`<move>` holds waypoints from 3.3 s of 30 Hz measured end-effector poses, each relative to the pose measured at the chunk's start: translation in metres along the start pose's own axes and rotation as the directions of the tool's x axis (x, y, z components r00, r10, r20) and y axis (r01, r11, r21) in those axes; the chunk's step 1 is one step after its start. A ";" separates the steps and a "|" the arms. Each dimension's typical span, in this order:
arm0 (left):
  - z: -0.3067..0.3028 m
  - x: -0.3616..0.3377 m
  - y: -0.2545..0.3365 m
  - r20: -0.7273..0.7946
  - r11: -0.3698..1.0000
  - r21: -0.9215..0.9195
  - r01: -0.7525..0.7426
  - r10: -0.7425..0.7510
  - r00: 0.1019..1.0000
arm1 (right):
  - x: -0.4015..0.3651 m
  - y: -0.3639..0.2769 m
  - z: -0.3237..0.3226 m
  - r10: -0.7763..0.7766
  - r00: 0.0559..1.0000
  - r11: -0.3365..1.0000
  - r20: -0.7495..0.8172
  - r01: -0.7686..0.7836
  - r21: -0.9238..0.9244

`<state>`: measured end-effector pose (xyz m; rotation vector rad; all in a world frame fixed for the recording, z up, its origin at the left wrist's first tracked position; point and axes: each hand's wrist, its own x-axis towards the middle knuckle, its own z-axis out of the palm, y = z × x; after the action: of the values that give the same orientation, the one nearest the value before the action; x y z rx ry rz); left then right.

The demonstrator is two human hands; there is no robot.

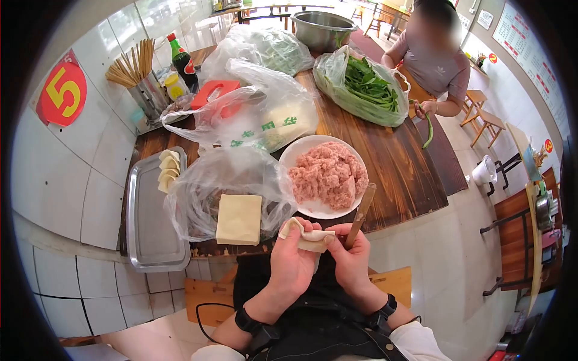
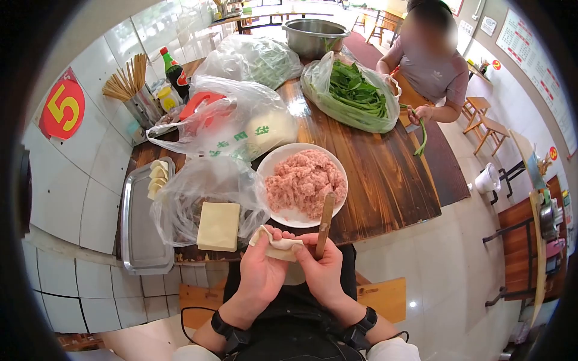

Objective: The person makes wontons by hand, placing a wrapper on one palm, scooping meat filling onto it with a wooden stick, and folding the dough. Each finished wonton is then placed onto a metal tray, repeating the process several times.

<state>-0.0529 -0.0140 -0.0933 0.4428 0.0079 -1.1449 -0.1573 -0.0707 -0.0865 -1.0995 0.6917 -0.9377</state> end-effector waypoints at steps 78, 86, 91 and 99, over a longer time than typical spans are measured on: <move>-0.068 0.017 0.292 0.635 -0.841 0.530 -0.106 0.311 0.708 | 0.012 -0.022 -0.031 0.022 0.989 0.818 0.149 0.068 -0.571; -0.014 -0.035 0.175 0.762 -0.724 0.517 -0.457 0.145 0.631 | 0.033 -0.058 -0.042 -0.382 0.845 0.219 0.375 0.477 -0.851; -0.033 -0.003 0.152 0.573 -0.651 0.620 -0.438 -0.005 0.819 | 0.049 -0.060 -0.045 -0.333 0.762 -0.211 0.555 0.513 -0.832; -0.015 0.004 0.159 0.346 -0.538 0.797 -0.274 0.035 0.938 | 0.064 -0.068 -0.040 -0.375 0.720 -0.213 0.584 0.546 -0.810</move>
<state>0.0921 0.0410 -0.0545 2.0378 -1.4656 -0.3733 -0.1815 -0.1556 -0.0364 -2.9829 0.8265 -0.8892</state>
